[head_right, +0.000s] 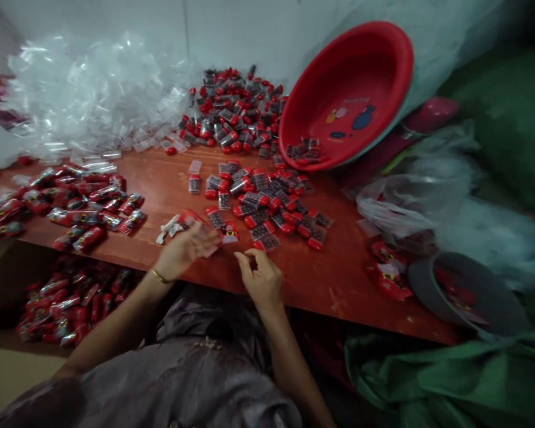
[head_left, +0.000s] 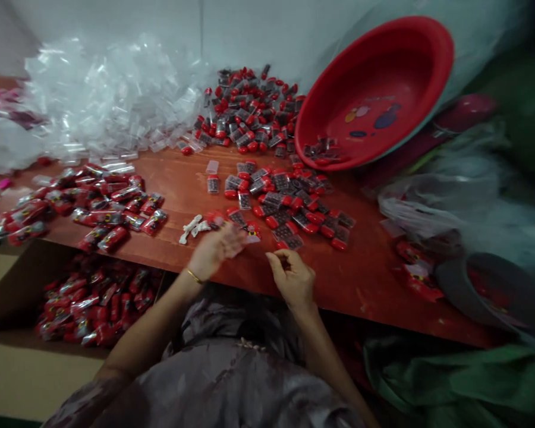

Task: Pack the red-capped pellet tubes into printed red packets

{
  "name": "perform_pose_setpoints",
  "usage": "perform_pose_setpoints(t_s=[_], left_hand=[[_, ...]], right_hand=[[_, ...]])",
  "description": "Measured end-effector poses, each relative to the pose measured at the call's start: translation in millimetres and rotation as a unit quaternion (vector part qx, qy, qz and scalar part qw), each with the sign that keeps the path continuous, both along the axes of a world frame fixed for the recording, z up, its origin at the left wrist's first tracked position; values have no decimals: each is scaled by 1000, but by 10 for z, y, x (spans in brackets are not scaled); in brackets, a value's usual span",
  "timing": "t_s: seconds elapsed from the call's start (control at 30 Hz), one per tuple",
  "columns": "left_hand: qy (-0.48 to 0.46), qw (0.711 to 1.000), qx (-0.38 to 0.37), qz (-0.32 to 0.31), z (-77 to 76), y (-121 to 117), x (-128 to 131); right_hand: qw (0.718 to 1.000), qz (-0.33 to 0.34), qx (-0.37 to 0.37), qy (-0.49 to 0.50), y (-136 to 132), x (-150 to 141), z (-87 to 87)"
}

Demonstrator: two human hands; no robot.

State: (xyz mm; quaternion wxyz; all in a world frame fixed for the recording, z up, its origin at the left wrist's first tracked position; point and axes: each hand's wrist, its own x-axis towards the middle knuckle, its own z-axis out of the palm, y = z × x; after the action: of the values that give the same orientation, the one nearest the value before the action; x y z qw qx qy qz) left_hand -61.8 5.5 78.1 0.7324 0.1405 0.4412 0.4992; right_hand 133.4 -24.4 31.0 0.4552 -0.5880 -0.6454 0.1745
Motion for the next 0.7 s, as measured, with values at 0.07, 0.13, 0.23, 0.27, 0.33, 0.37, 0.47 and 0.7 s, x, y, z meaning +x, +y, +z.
perform_pose_setpoints(t_s=[0.07, 0.13, 0.23, 0.27, 0.33, 0.37, 0.47, 0.7], left_hand=[[22, 991, 29, 125, 53, 208, -458], [40, 972, 47, 225, 64, 402, -859], [87, 960, 64, 258, 9, 488, -1051], [126, 958, 75, 246, -23, 455, -984], [252, 941, 117, 192, -101, 349, -713], [335, 916, 154, 157, -140, 301, -549], [577, 777, 248, 38, -213, 268, -160], [813, 526, 223, -113, -102, 496, -177]], right_hand=[[998, -47, 10, -49, -20, 183, -80], [993, -96, 5, -67, -54, 365, -162], [987, -137, -3, -82, -90, 519, -264], [986, -141, -1, -88, -90, 530, -290], [984, -141, 10, -108, -77, 508, -333], [982, -138, 20, -125, -67, 486, -349], [974, -118, 59, -185, -46, 426, -381], [965, -95, 127, -208, -51, 420, -393]])
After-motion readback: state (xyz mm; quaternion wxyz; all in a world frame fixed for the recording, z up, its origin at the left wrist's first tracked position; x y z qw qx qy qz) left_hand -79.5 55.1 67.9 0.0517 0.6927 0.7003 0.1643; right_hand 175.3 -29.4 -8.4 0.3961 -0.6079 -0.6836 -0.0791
